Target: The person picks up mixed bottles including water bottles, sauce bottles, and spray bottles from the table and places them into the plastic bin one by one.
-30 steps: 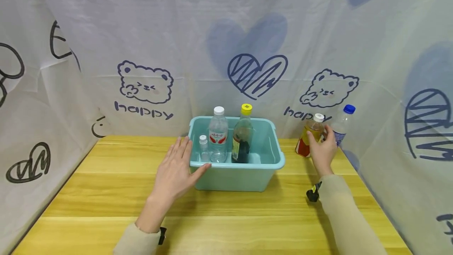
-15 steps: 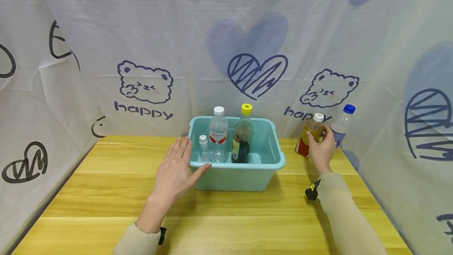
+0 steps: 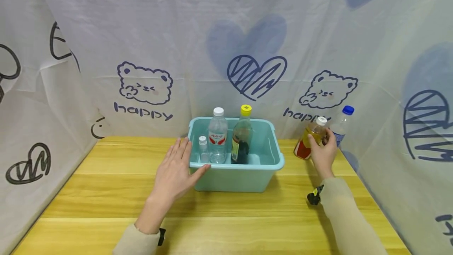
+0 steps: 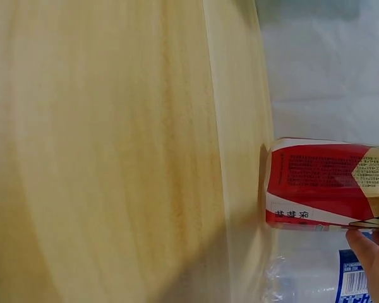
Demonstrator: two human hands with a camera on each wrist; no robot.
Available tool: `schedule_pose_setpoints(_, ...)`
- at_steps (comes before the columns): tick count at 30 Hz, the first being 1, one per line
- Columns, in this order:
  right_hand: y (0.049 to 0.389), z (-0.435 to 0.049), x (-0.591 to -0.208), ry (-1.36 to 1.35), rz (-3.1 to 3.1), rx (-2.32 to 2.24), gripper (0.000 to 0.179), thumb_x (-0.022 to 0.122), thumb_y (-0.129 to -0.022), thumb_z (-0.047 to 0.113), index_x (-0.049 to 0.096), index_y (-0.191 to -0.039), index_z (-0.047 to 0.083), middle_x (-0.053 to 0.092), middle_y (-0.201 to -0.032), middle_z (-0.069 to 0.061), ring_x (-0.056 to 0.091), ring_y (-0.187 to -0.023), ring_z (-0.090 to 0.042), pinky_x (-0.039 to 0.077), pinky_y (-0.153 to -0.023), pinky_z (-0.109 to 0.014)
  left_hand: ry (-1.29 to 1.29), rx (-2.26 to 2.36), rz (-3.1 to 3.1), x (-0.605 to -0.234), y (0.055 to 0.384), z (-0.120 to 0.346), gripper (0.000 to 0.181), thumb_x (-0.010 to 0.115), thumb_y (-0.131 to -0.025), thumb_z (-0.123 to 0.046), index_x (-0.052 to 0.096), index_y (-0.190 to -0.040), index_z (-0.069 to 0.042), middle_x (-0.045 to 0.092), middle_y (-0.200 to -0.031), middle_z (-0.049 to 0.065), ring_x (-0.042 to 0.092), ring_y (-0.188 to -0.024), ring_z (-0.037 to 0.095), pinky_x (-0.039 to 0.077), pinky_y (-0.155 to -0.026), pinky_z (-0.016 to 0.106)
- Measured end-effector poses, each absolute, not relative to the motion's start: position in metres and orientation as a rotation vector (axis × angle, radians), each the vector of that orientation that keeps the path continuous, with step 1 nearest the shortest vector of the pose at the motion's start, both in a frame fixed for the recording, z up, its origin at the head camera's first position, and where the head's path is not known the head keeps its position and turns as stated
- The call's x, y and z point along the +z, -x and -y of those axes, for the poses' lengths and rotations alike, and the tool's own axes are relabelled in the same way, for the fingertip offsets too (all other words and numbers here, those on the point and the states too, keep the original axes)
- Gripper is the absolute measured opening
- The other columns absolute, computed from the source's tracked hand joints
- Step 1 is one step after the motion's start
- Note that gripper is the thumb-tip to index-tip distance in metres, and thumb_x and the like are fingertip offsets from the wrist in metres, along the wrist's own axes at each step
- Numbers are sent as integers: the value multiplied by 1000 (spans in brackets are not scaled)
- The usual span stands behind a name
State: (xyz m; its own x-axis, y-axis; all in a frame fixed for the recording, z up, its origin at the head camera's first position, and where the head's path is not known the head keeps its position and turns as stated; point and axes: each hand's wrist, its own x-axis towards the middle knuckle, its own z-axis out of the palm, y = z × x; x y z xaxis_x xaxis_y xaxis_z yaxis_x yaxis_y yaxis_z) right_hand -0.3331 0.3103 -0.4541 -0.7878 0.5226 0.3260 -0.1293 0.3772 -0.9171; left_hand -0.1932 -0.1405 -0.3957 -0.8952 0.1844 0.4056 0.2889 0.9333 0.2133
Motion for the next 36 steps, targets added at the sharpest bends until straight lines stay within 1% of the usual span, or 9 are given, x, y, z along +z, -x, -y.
schedule_pose_setpoints(8,324,-308,-452,333,1984,1448,71,76,-96,30,43,-155,5,50,-154,-17,51,-140,-34,42,-119,-49,342,-383,2703,-396,193,140,99,57,-96,-69,36,-157,6,31,-166,23,27,-155,41,24,-128,51)
schedule_pose_setpoints(15,311,-303,-444,349,1926,1483,72,77,-95,33,44,-155,9,51,-155,-12,52,-138,-32,44,-117,-46,343,-383,2705,-397,193,141,99,56,-96,-69,37,-157,7,31,-165,23,28,-155,41,24,-128,51)
schedule_pose_setpoints(20,301,-299,-437,329,1874,1527,71,77,-95,31,44,-155,10,49,-156,-12,51,-141,-31,46,-116,-46,344,-380,2704,-396,193,141,99,57,-96,-69,37,-157,7,32,-165,23,28,-155,41,24,-128,51)
schedule_pose_setpoints(25,294,-297,-429,305,1834,1569,70,77,-95,27,44,-155,11,47,-158,-10,50,-142,-29,48,-115,-42,345,-376,2696,-396,193,141,98,57,-96,-68,38,-156,7,32,-165,24,29,-154,42,25,-127,52)
schedule_pose_setpoints(30,287,-295,-421,285,1809,1604,70,77,-96,26,44,-156,13,46,-158,-9,49,-141,-26,50,-113,-39,345,-381,2700,-396,193,141,98,57,-97,-68,37,-157,7,32,-165,24,27,-155,41,24,-128,51)
schedule_pose_setpoints(36,279,-291,-413,252,1781,1613,68,77,-96,24,45,-155,14,48,-156,-7,51,-138,-24,53,-105,-26,346,-376,2703,-395,193,141,99,56,-97,-69,37,-157,6,32,-165,23,26,-155,41,23,-128,51)
